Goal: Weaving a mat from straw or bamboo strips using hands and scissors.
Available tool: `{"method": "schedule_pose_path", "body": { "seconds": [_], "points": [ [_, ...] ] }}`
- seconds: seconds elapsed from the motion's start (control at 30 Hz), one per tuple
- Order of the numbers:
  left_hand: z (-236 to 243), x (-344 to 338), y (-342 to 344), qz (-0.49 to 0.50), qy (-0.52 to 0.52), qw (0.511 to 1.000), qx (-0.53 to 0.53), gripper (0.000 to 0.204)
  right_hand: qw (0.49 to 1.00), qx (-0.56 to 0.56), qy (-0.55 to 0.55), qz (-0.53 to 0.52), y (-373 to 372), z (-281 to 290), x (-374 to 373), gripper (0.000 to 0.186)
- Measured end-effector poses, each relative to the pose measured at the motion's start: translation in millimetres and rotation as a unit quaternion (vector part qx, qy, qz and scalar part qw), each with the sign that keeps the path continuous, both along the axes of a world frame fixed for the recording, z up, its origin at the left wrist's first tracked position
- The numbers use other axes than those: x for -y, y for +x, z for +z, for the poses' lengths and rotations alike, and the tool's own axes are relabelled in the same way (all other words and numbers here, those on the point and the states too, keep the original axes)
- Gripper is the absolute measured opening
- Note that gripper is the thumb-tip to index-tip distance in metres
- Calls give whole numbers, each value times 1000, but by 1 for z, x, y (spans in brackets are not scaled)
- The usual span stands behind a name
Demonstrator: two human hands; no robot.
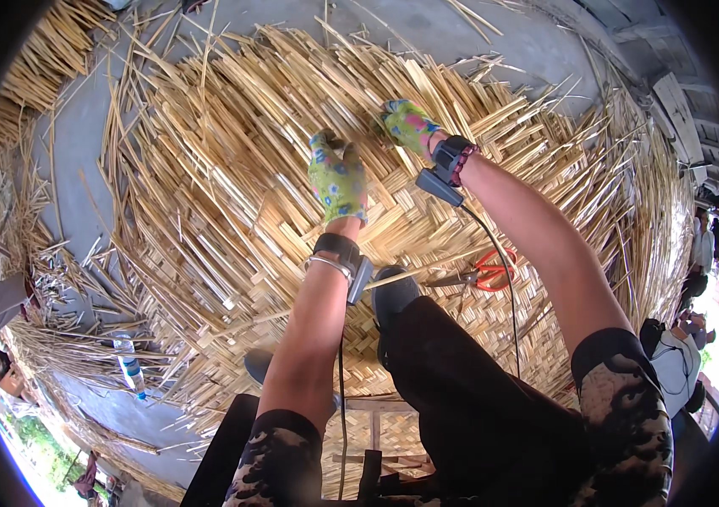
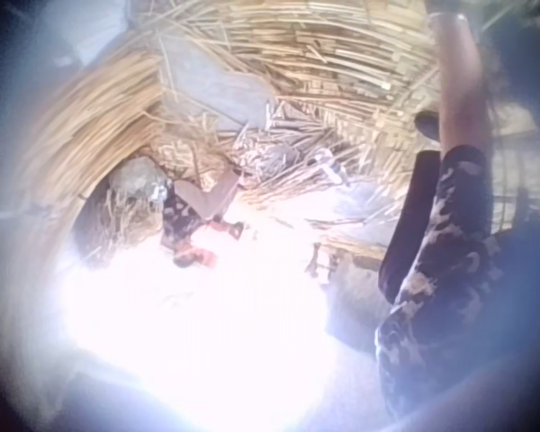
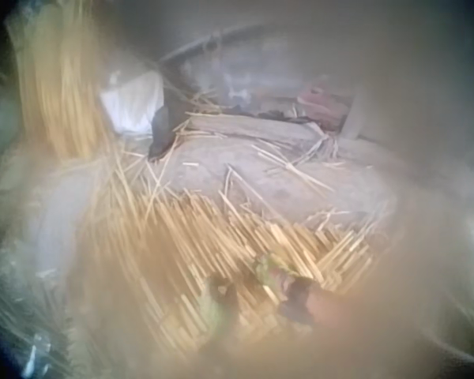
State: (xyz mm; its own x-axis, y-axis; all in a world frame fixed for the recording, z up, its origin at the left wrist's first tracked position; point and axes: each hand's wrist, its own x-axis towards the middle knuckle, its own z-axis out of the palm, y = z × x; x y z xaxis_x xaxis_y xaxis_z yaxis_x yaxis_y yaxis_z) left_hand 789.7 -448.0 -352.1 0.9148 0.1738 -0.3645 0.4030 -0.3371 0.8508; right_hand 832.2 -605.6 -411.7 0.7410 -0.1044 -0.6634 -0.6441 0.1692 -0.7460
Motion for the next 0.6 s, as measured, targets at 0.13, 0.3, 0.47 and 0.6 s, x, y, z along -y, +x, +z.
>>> {"method": "schedule_pose_path", "body": {
  "seconds": [0.13,0.3,0.47,0.6],
  "points": [
    [-12,6,16,-70,120,985,100,58,995,8,82,-63,-5,-13,6,15],
    [-53,-6,39,-48,-61,997,11,57,999,34,31,5,-5,-4,-4,16],
    [-45,-6,40,-3,-189,979,-75,26,987,-44,110,-106,-12,15,-5,21],
    [-18,10,34,-8,-192,976,-98,24,993,0,105,-57,-13,-4,17,25]
  ]
}}
